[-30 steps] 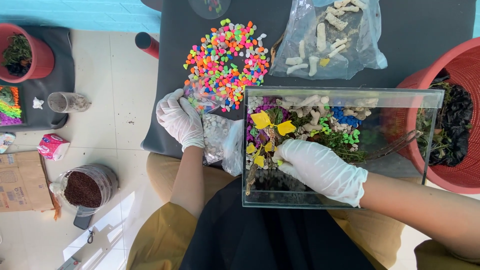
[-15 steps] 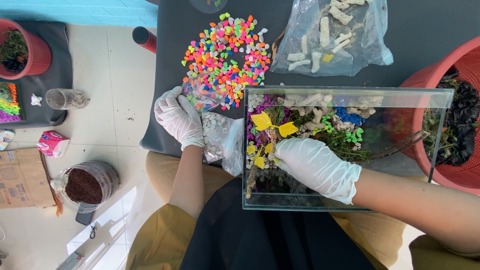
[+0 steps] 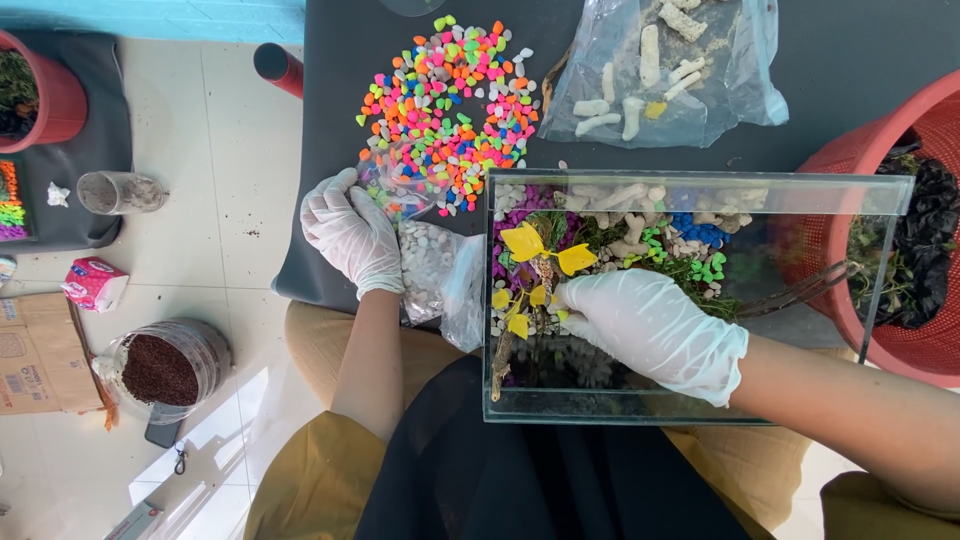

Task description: Finishing the interior decoration of a small glass aquarium by adding colorful stones and arranging artificial plants.

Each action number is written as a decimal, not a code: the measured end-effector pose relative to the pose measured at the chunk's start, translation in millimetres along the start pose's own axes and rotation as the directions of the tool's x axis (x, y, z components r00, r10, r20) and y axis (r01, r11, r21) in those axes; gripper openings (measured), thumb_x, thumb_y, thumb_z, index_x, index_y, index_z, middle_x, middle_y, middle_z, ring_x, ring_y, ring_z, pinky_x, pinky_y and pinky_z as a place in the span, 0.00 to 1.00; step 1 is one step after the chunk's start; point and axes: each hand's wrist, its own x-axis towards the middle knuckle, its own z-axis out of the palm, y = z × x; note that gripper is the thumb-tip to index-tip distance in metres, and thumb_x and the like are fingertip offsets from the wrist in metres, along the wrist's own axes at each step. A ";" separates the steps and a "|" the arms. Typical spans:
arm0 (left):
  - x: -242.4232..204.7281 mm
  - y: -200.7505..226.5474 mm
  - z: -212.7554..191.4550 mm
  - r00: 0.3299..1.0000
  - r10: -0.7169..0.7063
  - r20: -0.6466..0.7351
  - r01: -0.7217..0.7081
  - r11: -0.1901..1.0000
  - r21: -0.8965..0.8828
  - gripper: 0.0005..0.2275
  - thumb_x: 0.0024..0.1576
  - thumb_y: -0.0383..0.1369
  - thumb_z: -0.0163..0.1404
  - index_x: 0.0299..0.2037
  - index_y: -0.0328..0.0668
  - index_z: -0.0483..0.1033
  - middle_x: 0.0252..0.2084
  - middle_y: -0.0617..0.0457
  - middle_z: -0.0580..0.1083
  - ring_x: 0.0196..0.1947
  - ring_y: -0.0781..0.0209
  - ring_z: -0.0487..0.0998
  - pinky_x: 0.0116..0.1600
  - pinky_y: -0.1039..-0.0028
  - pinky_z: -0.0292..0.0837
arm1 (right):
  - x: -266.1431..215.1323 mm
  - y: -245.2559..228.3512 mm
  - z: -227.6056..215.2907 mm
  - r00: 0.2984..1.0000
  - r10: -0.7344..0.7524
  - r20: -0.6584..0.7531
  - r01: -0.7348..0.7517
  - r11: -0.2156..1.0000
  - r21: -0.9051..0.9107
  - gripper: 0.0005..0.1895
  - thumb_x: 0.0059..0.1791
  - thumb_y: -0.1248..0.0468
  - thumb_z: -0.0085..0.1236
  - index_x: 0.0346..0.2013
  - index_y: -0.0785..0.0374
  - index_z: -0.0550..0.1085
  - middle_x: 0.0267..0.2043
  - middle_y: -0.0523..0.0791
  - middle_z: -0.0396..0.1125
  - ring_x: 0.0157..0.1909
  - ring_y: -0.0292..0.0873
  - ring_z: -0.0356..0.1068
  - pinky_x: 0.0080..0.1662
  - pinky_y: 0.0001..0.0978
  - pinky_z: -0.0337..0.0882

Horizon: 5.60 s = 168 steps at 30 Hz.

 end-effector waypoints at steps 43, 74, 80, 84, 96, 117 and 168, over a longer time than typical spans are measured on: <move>6.3 2.1 1.2 0.999 -0.044 -0.012 0.045 0.997 0.070 0.09 0.61 0.30 0.44 0.45 0.62 0.75 0.46 0.63 0.70 0.57 0.61 0.66 0.66 0.65 0.59 | 303.6 67.4 -54.2 0.913 -0.390 -0.120 0.291 0.828 -0.479 0.08 0.53 0.57 0.51 0.43 0.49 0.78 0.43 0.44 0.74 0.48 0.48 0.76 0.52 0.41 0.76; 4.0 1.5 -0.6 0.995 -0.089 0.043 0.088 0.996 0.031 0.10 0.60 0.31 0.45 0.47 0.61 0.76 0.47 0.61 0.71 0.59 0.58 0.67 0.66 0.64 0.57 | 296.3 21.1 -140.8 0.953 -0.239 -0.186 0.163 0.922 -0.350 0.17 0.53 0.41 0.49 0.31 0.47 0.74 0.35 0.39 0.68 0.44 0.45 0.74 0.42 0.41 0.73; 3.3 0.1 2.0 0.997 -0.078 0.028 0.077 0.996 0.038 0.11 0.60 0.31 0.45 0.47 0.63 0.76 0.47 0.63 0.71 0.59 0.60 0.67 0.66 0.66 0.57 | 320.3 44.2 -74.7 0.897 -0.401 -0.186 0.340 0.895 -0.287 0.11 0.54 0.53 0.58 0.40 0.55 0.79 0.47 0.47 0.74 0.53 0.50 0.74 0.56 0.42 0.72; 5.7 1.4 0.4 0.996 -0.080 0.032 0.078 0.996 0.046 0.10 0.60 0.31 0.45 0.47 0.62 0.76 0.47 0.63 0.71 0.59 0.59 0.67 0.65 0.65 0.57 | 317.7 39.2 -103.1 0.976 -0.165 -0.145 0.133 0.969 -0.208 0.11 0.53 0.49 0.52 0.37 0.48 0.76 0.43 0.40 0.73 0.50 0.48 0.75 0.49 0.40 0.75; 3.6 0.9 2.5 0.997 -0.077 0.016 0.076 0.995 0.059 0.10 0.60 0.31 0.45 0.46 0.63 0.76 0.47 0.63 0.71 0.59 0.60 0.67 0.65 0.66 0.57 | 304.3 37.4 -160.8 0.929 0.336 0.157 -0.312 0.480 0.820 0.09 0.52 0.60 0.52 0.38 0.60 0.79 0.30 0.42 0.65 0.25 0.31 0.63 0.27 0.22 0.65; 4.6 -4.9 5.6 0.998 -0.055 0.018 0.054 0.996 0.070 0.10 0.59 0.32 0.46 0.46 0.64 0.76 0.47 0.64 0.70 0.59 0.62 0.65 0.67 0.66 0.55 | 244.7 40.6 -189.5 0.918 -0.005 0.397 -0.341 0.500 0.796 0.18 0.53 0.57 0.44 0.19 0.56 0.59 0.18 0.38 0.40 0.20 0.38 0.40 0.24 0.29 0.45; 5.5 8.7 -10.4 0.999 -0.012 0.040 0.013 1.000 -0.020 0.08 0.65 0.26 0.44 0.48 0.52 0.73 0.50 0.58 0.68 0.58 0.54 0.66 0.66 0.61 0.55 | -90.0 146.7 116.8 0.978 0.084 0.189 -0.043 0.977 -0.210 0.21 0.53 0.56 0.49 0.60 0.54 0.74 0.64 0.43 0.69 0.69 0.39 0.63 0.72 0.34 0.57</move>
